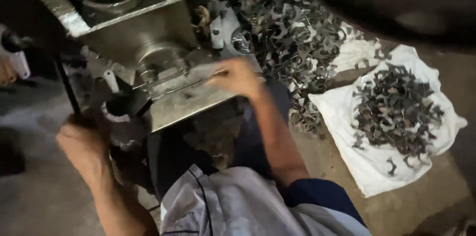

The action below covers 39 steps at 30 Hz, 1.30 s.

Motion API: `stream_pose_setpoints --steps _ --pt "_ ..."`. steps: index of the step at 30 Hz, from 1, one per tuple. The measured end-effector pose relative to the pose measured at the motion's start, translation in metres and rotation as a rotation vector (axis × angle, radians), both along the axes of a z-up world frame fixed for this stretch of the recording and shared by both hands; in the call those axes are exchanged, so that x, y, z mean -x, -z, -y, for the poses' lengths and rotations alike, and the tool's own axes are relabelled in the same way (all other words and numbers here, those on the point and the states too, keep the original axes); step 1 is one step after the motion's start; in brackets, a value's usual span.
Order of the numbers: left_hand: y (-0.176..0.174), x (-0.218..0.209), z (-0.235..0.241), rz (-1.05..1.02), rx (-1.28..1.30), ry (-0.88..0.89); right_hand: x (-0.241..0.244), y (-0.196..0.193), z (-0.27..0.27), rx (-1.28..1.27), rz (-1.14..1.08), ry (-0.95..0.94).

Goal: The recorder is seen manually manipulating small metal components at a press machine on a metal fabrication floor.

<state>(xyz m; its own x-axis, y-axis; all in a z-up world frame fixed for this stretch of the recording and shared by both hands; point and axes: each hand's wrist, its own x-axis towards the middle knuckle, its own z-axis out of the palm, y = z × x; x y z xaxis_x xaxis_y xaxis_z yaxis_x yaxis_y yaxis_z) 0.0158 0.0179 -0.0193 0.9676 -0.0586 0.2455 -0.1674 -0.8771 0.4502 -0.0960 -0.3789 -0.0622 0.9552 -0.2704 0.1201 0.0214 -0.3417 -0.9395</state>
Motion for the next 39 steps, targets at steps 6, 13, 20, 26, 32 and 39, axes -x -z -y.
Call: stream_pose_setpoints --steps 6,13,20,26,32,39 --pt "0.032 0.033 0.041 -0.160 0.412 0.116 0.019 0.063 0.092 -1.012 0.486 0.411" --pt "-0.028 0.015 0.026 -0.115 0.491 0.067 0.029 0.038 -0.077 -0.373 -0.247 0.353" --pt "0.026 -0.029 -0.015 -0.099 0.163 -0.058 0.018 0.072 -0.079 -0.578 -0.023 0.232" --pt "0.032 -0.013 0.000 0.083 0.202 -0.194 0.029 0.064 -0.094 -0.502 -0.033 0.243" --pt "0.001 0.024 0.066 -0.430 0.586 0.165 0.032 0.013 -0.152 -0.783 -0.283 -0.158" --pt "0.071 0.024 0.123 -0.466 0.953 0.120 -0.007 0.026 -0.144 -0.724 -0.438 0.126"
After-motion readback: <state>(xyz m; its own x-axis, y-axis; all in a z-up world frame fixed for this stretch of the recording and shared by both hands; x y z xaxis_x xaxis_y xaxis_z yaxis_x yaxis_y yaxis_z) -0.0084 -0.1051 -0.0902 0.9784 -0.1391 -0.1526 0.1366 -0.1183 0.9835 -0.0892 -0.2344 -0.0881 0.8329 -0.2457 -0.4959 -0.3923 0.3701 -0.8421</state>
